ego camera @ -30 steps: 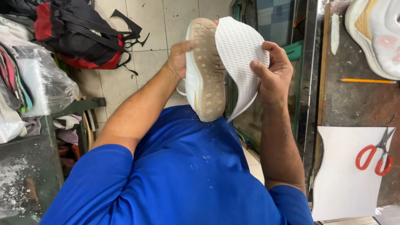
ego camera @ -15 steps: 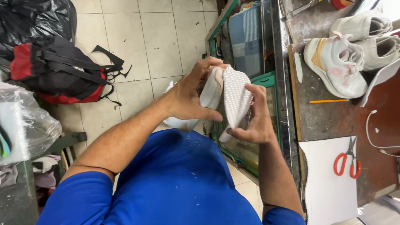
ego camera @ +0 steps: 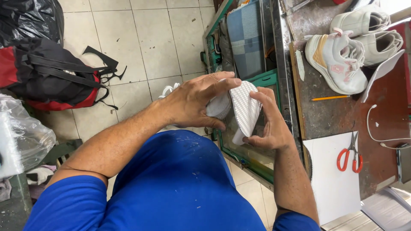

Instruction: Cutting a paper template for a shoe using scissors at a workbench

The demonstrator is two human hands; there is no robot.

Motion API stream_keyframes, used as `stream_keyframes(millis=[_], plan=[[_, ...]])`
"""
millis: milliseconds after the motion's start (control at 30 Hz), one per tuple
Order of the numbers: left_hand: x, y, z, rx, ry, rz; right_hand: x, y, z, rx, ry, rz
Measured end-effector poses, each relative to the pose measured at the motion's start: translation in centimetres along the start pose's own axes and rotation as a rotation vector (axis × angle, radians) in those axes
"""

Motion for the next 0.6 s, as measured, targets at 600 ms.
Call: stream_keyframes(millis=[600], plan=[[-2.8,-10.5,1.1,-0.695,0.19,-0.082,3.3,6.1,8.4,0.053,0.037,0.225]])
Point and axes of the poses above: each hand's wrist, its own x-axis towards the middle knuckle, its own z-axis out of the palm, y = z × x, the point moved 2 cm from there along x, towards the middle knuckle, and after that the axes turned 1 degree about y, right-handed, at the moved point
